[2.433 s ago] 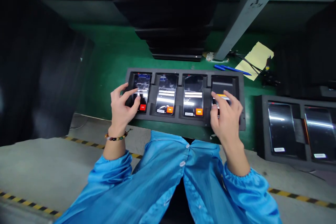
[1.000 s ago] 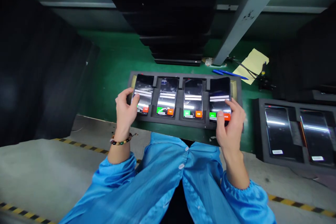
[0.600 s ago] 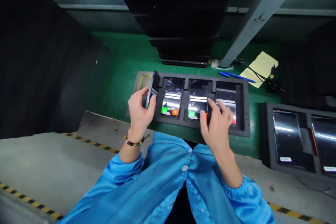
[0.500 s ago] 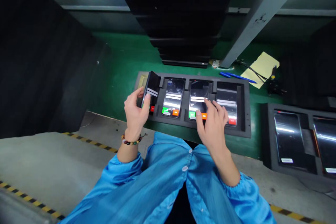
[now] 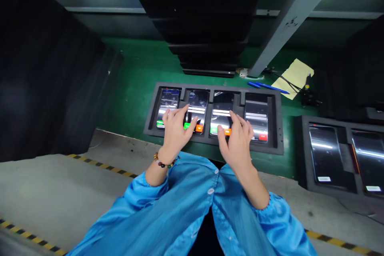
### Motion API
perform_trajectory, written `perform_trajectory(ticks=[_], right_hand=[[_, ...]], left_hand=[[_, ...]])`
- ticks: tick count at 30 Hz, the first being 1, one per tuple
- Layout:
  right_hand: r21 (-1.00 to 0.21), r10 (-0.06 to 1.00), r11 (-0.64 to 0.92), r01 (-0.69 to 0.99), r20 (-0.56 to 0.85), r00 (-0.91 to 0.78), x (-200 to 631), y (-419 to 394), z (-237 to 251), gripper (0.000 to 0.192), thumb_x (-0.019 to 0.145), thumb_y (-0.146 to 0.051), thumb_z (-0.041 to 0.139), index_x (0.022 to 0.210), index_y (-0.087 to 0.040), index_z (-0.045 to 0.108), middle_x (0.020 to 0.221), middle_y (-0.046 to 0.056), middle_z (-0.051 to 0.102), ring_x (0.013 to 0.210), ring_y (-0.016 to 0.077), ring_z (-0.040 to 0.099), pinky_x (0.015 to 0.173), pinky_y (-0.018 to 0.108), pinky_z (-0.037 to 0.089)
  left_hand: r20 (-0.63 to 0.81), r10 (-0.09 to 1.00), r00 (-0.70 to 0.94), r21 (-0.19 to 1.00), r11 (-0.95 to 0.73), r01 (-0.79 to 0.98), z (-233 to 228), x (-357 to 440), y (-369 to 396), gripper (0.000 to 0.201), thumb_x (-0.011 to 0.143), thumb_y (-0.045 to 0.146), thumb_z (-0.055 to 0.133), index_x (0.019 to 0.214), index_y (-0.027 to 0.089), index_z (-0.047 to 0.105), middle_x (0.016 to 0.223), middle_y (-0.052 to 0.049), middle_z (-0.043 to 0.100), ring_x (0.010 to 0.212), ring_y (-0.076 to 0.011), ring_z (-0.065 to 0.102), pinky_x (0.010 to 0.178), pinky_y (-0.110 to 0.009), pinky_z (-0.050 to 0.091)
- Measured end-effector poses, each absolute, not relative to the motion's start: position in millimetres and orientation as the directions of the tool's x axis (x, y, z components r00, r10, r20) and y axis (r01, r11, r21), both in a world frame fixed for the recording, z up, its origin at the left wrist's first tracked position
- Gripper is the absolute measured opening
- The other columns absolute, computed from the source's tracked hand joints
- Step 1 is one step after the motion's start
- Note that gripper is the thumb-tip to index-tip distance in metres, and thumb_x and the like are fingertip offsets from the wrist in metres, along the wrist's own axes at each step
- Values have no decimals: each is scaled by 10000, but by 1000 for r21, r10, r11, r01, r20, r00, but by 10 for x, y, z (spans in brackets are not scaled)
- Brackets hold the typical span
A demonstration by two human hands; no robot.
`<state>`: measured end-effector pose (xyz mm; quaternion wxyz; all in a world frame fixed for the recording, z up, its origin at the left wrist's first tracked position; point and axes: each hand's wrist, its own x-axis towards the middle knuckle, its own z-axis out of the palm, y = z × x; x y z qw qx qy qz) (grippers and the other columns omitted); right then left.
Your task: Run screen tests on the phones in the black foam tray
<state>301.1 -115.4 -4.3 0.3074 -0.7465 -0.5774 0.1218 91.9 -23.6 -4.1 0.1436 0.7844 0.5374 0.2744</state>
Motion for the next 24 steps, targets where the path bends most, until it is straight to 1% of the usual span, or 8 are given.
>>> perform_trajectory(ticks=[4,7,10,14,17,20,22,24], right_hand=[[-693,926,-110,712,190,327,3029,-1169,-45,599,1092,-524,551,1602,-221,471,1566,189,606,1472,358,546,1237,638,413],[-708,907,-42,705,269,324,3006,-1192,-43,608,1083,-496,577,1609,-216,454,1572,198,588,1505,358,531,1240,634,428],[-657,896,19,753,346,279,2968,-1199,-36,606,1075,-460,593,1610,-217,443,1580,197,584,1558,371,487,1266,654,412],[-604,895,39,796,376,241,2936,-1188,-28,612,1065,-443,607,1609,-218,440,1568,199,596,1572,377,476,1269,658,417],[-599,910,20,801,342,234,2962,-1184,-24,617,1076,-450,595,1623,-218,428,1589,197,591,1572,377,476,1263,650,409],[-610,922,-19,792,296,249,3079,-1225,-17,614,1094,-457,575,1641,-222,424,1604,191,588,1543,362,508,1253,624,405],[-615,911,-56,786,292,292,3218,-1308,-17,584,1101,-446,560,1632,-225,460,1599,179,599,1518,353,534,1250,614,398],[-601,880,-108,792,312,358,3388,-1443,-31,516,1106,-427,540,1583,-229,541,1547,163,646,1494,356,558,1246,624,386]], left_hand=[[262,945,195,632,-321,705,-43,968,-272,526,1031,501,726,1464,217,634,1383,-134,760,1306,-330,665,1277,-585,344],[290,943,166,682,-325,655,1,959,-284,542,1006,470,766,1467,233,610,1389,-123,752,1324,-310,666,1255,-551,390],[366,912,187,666,-397,631,37,991,-313,556,1002,466,762,1479,237,591,1421,-136,730,1370,-310,656,1279,-554,387],[412,872,264,619,-480,621,45,1039,-331,568,1002,487,747,1488,247,576,1487,-150,698,1439,-327,634,1302,-583,396],[379,880,287,660,-475,582,26,1020,-308,567,1024,496,714,1505,239,563,1522,-159,672,1473,-321,619,1269,-566,473],[304,915,267,737,-403,543,-1,970,-274,584,1054,504,674,1544,220,533,1546,-168,651,1430,-293,650,1177,-489,570],[253,932,258,755,-357,550,-11,929,-258,615,1058,512,674,1572,214,513,1560,-168,647,1340,-277,700,1124,-461,598],[242,932,269,725,-358,588,-5,876,-244,627,1055,507,690,1581,217,512,1545,-160,664,1282,-275,723,1126,-470,583]])
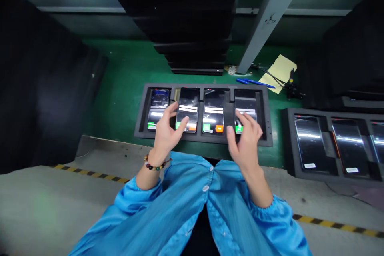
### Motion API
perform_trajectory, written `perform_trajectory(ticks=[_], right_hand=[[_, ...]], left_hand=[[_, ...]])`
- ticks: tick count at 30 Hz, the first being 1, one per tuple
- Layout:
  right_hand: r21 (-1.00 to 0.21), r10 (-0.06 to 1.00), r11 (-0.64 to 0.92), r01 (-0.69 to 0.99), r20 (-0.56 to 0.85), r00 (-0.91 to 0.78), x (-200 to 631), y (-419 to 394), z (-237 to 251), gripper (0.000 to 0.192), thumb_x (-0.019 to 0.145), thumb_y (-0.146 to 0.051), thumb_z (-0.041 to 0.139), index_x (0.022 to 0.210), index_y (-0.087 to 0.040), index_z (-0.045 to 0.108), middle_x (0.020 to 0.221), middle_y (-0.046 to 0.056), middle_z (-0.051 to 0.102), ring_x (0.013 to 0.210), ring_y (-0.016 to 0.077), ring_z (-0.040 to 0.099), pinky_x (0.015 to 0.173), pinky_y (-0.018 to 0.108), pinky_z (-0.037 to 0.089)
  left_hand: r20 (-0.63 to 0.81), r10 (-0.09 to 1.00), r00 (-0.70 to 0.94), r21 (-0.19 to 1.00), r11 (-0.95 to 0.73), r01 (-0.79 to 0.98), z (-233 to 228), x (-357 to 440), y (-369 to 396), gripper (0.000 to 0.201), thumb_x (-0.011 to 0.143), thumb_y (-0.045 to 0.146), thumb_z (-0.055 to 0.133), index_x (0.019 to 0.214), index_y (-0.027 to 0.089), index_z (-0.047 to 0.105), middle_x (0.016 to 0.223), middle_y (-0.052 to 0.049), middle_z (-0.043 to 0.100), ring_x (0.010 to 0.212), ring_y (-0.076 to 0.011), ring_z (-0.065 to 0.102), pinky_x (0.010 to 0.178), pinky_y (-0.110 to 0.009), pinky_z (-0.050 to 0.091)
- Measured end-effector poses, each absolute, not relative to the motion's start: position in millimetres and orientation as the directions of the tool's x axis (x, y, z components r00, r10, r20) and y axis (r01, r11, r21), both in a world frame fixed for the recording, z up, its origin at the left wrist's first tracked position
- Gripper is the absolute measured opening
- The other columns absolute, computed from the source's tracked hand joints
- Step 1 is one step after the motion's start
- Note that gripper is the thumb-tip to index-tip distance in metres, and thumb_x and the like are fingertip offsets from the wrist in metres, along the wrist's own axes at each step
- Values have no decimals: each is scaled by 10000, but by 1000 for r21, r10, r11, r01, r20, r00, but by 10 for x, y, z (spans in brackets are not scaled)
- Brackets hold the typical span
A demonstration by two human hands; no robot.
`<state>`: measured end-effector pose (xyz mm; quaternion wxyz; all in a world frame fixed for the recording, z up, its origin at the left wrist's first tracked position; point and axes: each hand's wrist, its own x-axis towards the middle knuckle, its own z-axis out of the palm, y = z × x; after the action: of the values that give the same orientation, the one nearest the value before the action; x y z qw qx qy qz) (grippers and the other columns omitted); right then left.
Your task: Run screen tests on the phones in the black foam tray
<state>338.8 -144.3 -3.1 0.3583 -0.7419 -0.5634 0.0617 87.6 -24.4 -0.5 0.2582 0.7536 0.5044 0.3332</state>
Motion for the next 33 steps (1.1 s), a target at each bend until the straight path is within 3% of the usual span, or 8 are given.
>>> perform_trajectory(ticks=[3,6,11,15,19,24,28,33], right_hand=[[-576,842,-126,808,368,394,3621,-1695,-86,409,1107,-381,523,1467,-234,651,1404,141,735,1451,361,605,1221,636,402],[-555,884,-81,828,344,317,3711,-1868,-147,360,1105,-341,515,1411,-256,685,1335,112,773,1404,341,644,1206,621,429],[-548,911,-15,836,337,237,3454,-1741,-112,397,1107,-324,511,1463,-240,665,1425,134,725,1444,323,601,1207,584,439],[-500,955,202,842,290,-57,3131,-1436,-9,473,1097,-242,523,1566,-267,579,1377,80,766,1493,308,565,1260,570,386],[-515,929,334,790,323,-182,2829,-1147,40,536,1075,-210,514,1609,-256,534,1437,58,755,1533,312,529,1286,571,363],[-486,894,449,750,245,-376,2563,-912,69,436,1106,-242,494,1524,-236,617,1506,42,724,1568,321,499,1310,579,328],[-545,914,383,746,340,-221,2824,-985,102,419,1098,-226,522,1507,-230,617,1504,59,722,1541,289,532,1281,539,368],[-567,908,77,820,380,178,3522,-1329,41,400,1101,-260,530,1467,-224,687,1431,119,730,1482,305,577,1237,524,430]], left_hand=[[311,910,275,625,-413,662,30,741,-203,556,1054,484,698,1530,224,576,1456,-135,720,1311,-294,704,1180,-494,518],[354,913,205,582,-386,715,61,517,-109,473,1063,472,671,1465,226,633,1408,-126,735,1330,-295,689,1193,-479,495],[345,935,80,572,-277,772,4,55,68,495,1057,473,663,1475,209,634,1487,-156,681,1432,-310,618,1245,-475,461],[240,971,5,663,-168,729,-131,-205,105,553,1033,503,703,1502,220,629,1501,-139,678,1416,-304,636,1243,-473,487],[143,990,-11,805,-110,583,-259,-319,102,574,1014,534,736,1484,221,632,1497,-126,692,1354,-273,692,1226,-438,532],[133,987,91,807,-162,568,-292,-417,90,683,976,547,783,1553,248,572,1559,-132,640,1428,-298,643,1272,-484,505],[153,971,186,740,-237,629,-283,-496,73,719,974,526,791,1599,270,546,1601,-129,592,1515,-317,554,1337,-524,419],[164,970,181,700,-244,671,-237,-472,172,657,1020,529,727,1600,275,552,1563,-131,615,1469,-314,590,1289,-525,470]])
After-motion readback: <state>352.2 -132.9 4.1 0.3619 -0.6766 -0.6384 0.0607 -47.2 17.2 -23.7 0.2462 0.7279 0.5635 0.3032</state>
